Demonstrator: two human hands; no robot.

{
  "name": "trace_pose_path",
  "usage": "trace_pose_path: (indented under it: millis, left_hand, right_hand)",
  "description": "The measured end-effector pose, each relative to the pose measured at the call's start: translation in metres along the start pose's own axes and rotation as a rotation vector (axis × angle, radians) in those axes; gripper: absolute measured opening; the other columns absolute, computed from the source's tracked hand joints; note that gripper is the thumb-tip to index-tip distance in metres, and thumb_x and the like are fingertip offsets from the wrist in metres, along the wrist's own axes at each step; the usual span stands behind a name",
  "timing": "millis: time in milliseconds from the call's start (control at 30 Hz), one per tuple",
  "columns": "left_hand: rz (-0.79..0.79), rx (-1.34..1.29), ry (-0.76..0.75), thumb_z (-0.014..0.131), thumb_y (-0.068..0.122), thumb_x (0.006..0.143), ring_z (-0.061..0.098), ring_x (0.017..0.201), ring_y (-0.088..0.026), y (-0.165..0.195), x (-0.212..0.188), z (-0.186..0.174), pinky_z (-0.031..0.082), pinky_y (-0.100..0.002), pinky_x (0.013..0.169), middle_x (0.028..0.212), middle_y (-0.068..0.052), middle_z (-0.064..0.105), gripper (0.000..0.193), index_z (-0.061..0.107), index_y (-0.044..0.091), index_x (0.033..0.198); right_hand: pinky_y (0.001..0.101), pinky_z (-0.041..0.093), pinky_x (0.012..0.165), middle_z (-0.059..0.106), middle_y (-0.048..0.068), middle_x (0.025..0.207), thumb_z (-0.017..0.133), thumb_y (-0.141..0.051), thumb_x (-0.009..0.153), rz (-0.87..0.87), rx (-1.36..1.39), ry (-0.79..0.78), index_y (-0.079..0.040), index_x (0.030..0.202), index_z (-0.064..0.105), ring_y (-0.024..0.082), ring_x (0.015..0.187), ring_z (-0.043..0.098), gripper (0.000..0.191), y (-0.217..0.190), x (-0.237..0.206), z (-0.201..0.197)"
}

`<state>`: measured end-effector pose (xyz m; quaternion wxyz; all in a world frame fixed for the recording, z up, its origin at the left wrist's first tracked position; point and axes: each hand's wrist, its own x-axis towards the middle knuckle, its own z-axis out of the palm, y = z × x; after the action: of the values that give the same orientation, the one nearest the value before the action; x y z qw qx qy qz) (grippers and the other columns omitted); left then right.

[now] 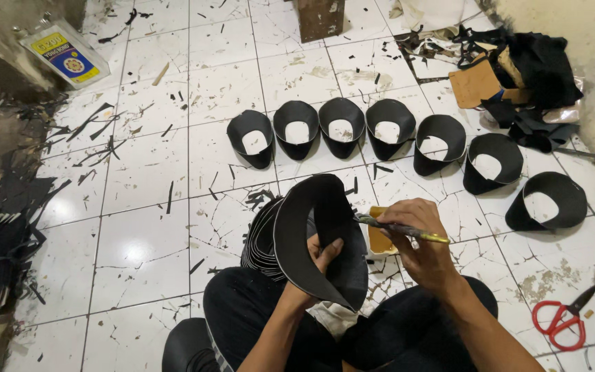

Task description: The person sits on the floor and uses a brush to apply glue from a small container onto the edge of a curved black shoe upper component, working the glue along the edge, then sets the finished piece in a row of completed components on the floor and picks up the next piece.

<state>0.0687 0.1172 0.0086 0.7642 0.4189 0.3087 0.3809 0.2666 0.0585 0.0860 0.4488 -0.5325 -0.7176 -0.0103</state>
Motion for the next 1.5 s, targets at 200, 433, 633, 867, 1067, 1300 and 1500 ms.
trace_pose_path:
  millis: [200, 433, 633, 867, 1067, 1300, 1500]
  left_hand:
    - [0.087, 0.5, 0.181, 0.065, 0.006, 0.104, 0.049, 0.076, -0.018, -0.008, 0.0, -0.01, 0.045, -0.032, 0.067, 0.084, -0.016, 0.057, 0.017, 0.065, -0.011, 0.106]
    - [0.341, 0.188, 0.131, 0.061, 0.008, 0.102, 0.066, 0.086, -0.01, -0.008, 0.003, -0.005, 0.055, -0.025, 0.076, 0.099, -0.006, 0.071, 0.019, 0.069, -0.003, 0.116]
    - [0.382, 0.191, 0.202, 0.057, 0.01, 0.103, 0.066, 0.088, -0.01, -0.01, 0.005, -0.005, 0.056, -0.024, 0.077, 0.1, -0.005, 0.07, 0.023, 0.067, -0.002, 0.119]
    - [0.505, 0.103, 0.159, 0.057, 0.004, 0.104, 0.064, 0.093, -0.009, -0.013, 0.007, -0.009, 0.054, -0.024, 0.083, 0.104, -0.003, 0.068, 0.02, 0.064, -0.003, 0.121]
    - [0.6, 0.042, 0.195, 0.057, 0.003, 0.109, 0.062, 0.098, -0.012, -0.031, 0.017, -0.017, 0.053, -0.025, 0.087, 0.108, -0.005, 0.064, 0.015, 0.063, -0.004, 0.121]
    - [0.201, 0.102, 0.284, 0.056, 0.013, 0.099, 0.064, 0.101, -0.013, -0.037, 0.016, -0.039, 0.055, -0.025, 0.086, 0.113, -0.006, 0.067, 0.03, 0.056, 0.005, 0.128]
    - [-0.2, 0.16, 0.187, 0.061, 0.015, 0.096, 0.067, 0.095, -0.013, -0.031, -0.017, -0.036, 0.056, -0.025, 0.082, 0.108, -0.006, 0.069, 0.028, 0.061, 0.004, 0.122]
  right_hand:
    - [0.046, 0.042, 0.097, 0.071, 0.004, 0.095, 0.075, -0.006, 0.082, 0.036, 0.006, -0.168, -0.01, 0.101, 0.067, 0.023, 0.097, 0.065, 0.021, -0.006, 0.001, -0.005]
    - [0.0469, 0.041, 0.103, 0.07, 0.006, 0.094, 0.073, -0.013, 0.086, 0.039, -0.056, -0.218, -0.009, 0.1, 0.066, 0.024, 0.098, 0.066, 0.016, -0.011, -0.004, -0.002]
    - [0.0468, 0.044, 0.101, 0.071, 0.006, 0.101, 0.071, -0.014, 0.091, -0.02, 0.01, -0.096, -0.007, 0.107, 0.065, 0.023, 0.099, 0.067, 0.018, -0.009, -0.009, 0.002]
    - [0.0489, 0.042, 0.106, 0.07, 0.005, 0.097, 0.068, -0.017, 0.092, 0.051, 0.029, -0.153, -0.008, 0.103, 0.066, 0.024, 0.101, 0.065, 0.015, -0.009, -0.013, 0.004]
    - [0.0488, 0.043, 0.107, 0.07, 0.004, 0.092, 0.066, -0.018, 0.094, 0.158, 0.107, -0.281, -0.011, 0.096, 0.072, 0.024, 0.1, 0.064, 0.009, -0.006, -0.022, 0.006]
    - [0.0415, 0.055, 0.083, 0.076, 0.011, 0.097, 0.067, -0.022, 0.094, 0.591, 0.087, -0.107, -0.007, 0.105, 0.074, 0.026, 0.089, 0.073, 0.02, 0.047, -0.03, 0.024]
    - [0.0415, 0.046, 0.08, 0.073, 0.012, 0.088, 0.077, -0.022, 0.081, 0.624, -0.274, -0.325, -0.01, 0.094, 0.08, 0.027, 0.084, 0.065, 0.018, 0.063, -0.04, 0.051]
